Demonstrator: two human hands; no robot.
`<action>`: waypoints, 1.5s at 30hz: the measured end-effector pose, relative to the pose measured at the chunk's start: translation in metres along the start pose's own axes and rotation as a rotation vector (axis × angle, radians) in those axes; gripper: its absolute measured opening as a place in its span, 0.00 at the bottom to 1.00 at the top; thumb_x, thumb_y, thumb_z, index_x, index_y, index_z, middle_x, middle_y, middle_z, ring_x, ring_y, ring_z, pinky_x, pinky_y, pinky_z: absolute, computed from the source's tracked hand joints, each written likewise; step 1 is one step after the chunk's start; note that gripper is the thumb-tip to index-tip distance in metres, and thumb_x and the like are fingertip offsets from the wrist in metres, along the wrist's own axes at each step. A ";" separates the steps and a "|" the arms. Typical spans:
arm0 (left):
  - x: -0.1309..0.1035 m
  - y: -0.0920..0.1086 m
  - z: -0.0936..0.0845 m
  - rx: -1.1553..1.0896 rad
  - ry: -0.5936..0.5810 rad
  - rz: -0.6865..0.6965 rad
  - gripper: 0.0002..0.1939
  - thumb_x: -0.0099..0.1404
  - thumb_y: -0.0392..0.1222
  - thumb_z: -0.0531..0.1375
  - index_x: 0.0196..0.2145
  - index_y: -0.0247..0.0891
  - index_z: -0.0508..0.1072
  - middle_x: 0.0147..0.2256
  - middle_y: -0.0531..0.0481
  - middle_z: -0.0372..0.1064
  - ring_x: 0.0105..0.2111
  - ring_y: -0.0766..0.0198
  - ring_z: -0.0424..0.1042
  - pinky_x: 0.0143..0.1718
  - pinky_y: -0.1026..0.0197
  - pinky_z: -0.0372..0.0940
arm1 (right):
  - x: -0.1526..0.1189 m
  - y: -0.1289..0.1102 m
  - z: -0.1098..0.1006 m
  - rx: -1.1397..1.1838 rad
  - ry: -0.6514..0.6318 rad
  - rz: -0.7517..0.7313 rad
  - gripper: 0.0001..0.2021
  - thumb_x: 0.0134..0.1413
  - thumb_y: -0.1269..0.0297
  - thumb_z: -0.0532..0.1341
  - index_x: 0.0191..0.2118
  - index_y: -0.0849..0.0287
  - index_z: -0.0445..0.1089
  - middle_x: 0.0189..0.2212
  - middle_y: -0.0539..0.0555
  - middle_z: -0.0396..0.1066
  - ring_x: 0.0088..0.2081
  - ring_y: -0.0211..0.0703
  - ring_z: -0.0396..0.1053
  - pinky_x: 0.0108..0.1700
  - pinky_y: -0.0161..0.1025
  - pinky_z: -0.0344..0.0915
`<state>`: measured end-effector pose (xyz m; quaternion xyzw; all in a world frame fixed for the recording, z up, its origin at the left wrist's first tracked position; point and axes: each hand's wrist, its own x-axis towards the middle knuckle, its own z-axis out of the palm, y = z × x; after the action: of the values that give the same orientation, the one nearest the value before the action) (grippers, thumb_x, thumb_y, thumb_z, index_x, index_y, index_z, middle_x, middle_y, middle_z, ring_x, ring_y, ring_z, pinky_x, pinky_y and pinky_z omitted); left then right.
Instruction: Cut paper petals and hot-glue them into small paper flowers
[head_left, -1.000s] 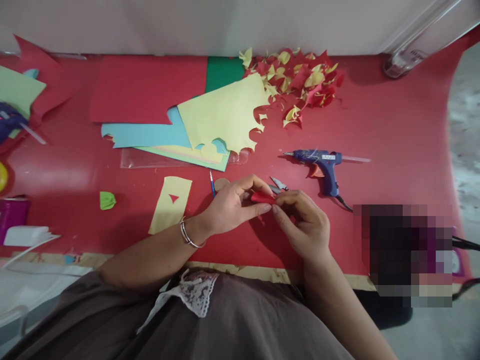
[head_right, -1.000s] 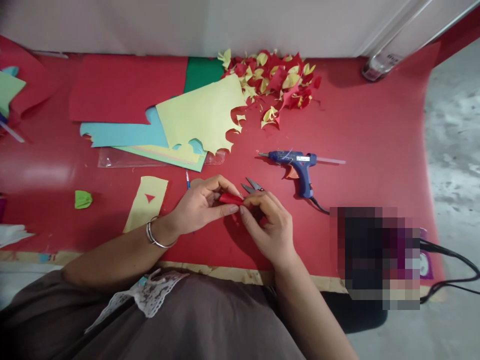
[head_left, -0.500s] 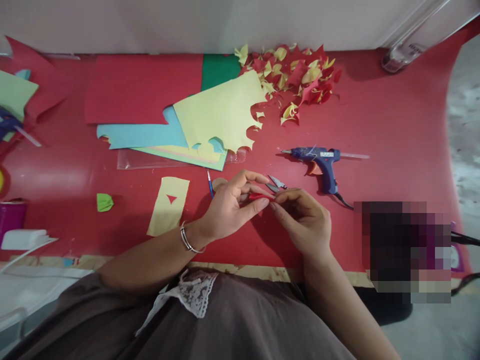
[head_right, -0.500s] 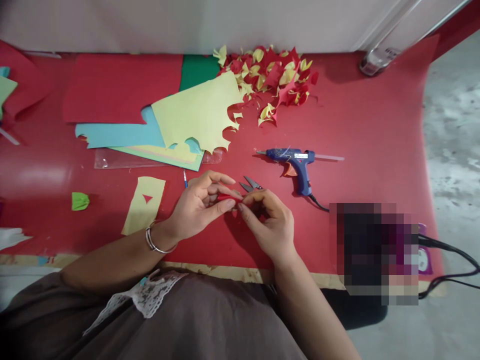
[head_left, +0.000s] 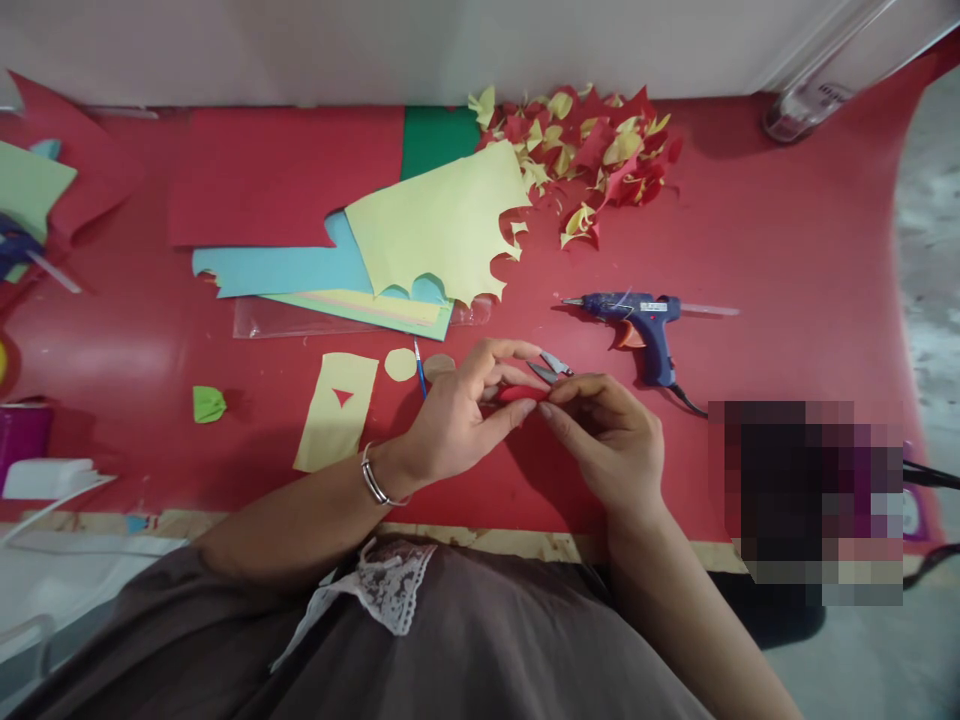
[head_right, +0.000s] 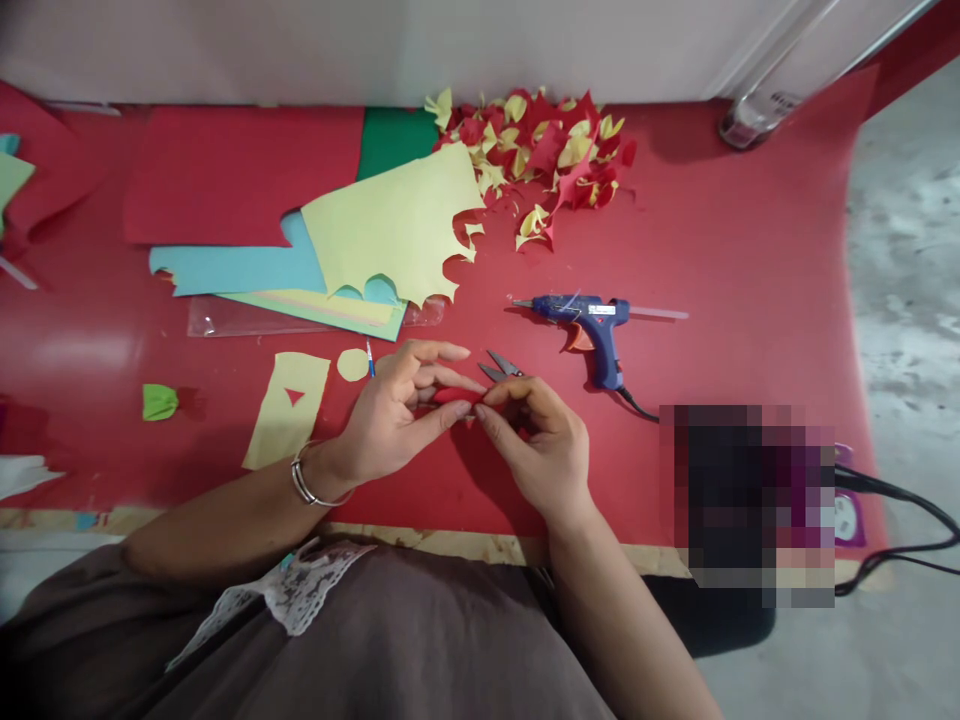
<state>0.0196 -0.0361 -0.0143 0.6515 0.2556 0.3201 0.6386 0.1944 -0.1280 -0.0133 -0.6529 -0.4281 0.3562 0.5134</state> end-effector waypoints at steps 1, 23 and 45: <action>0.000 0.000 0.000 -0.001 0.000 0.003 0.21 0.74 0.35 0.65 0.61 0.41 0.65 0.48 0.44 0.82 0.45 0.64 0.84 0.49 0.65 0.77 | 0.000 0.000 0.000 0.001 -0.002 0.001 0.05 0.59 0.64 0.72 0.37 0.53 0.76 0.33 0.49 0.77 0.32 0.38 0.72 0.33 0.36 0.67; 0.008 0.005 -0.002 -0.217 0.089 -0.279 0.17 0.66 0.43 0.73 0.45 0.37 0.71 0.31 0.53 0.78 0.30 0.64 0.84 0.35 0.65 0.79 | 0.002 -0.004 -0.001 -0.016 -0.040 0.099 0.09 0.59 0.57 0.72 0.41 0.55 0.79 0.27 0.47 0.75 0.24 0.35 0.66 0.27 0.35 0.63; 0.011 0.009 -0.016 0.179 -0.124 -0.282 0.16 0.69 0.50 0.70 0.31 0.35 0.77 0.24 0.50 0.76 0.23 0.68 0.71 0.25 0.68 0.66 | 0.002 -0.004 -0.005 -0.142 -0.106 0.050 0.12 0.64 0.54 0.68 0.33 0.56 0.76 0.21 0.47 0.70 0.22 0.36 0.63 0.25 0.35 0.59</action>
<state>0.0140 -0.0177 -0.0044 0.6818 0.3320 0.1624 0.6312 0.1986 -0.1277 -0.0086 -0.6784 -0.4624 0.3719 0.4333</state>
